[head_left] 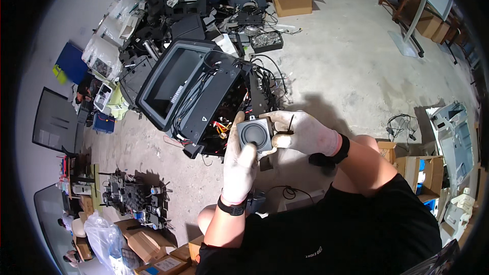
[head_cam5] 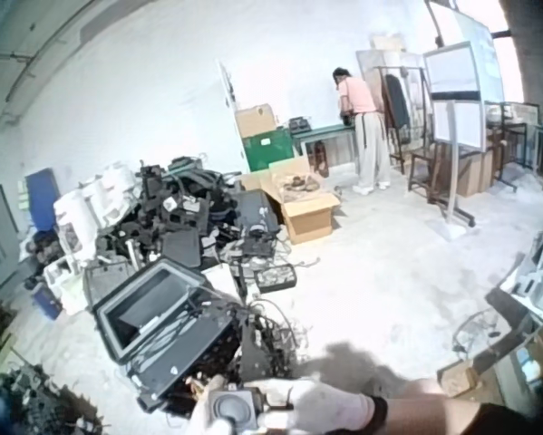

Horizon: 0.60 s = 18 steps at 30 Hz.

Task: Disassembling an electronic device by removing the motherboard and other internal components.

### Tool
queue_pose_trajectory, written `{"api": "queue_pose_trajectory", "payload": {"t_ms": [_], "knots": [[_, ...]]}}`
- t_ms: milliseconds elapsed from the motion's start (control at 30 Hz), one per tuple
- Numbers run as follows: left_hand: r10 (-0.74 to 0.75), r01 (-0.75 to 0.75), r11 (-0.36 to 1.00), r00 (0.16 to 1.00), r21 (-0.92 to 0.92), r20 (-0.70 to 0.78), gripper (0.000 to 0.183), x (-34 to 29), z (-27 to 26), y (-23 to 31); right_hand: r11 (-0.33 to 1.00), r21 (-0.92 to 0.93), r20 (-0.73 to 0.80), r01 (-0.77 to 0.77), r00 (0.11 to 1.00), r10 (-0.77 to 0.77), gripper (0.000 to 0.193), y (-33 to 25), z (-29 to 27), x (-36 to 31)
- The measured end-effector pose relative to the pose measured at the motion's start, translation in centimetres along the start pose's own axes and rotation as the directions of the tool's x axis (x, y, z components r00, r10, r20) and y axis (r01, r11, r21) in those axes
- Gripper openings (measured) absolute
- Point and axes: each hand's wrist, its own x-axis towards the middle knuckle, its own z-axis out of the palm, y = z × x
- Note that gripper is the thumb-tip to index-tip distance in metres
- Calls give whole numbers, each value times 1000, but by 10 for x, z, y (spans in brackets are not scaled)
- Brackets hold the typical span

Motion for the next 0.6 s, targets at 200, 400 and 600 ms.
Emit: {"api": "queue_pose_trajectory", "payload": {"t_ms": [200,400,600], "knots": [[146,-95,893,986,440,-82,71,13,3,-6,977,-211,52,-11,998,23,74,27,-13,5],[76,4,926,978,378,-195,42,12,-2,-6,959,-280,11,52,999,-50,87,25,1,8],[129,-123,989,989,80,-76,68,6,-13,-16,1000,23,-31,-2,1000,3,93,22,6,2]]}}
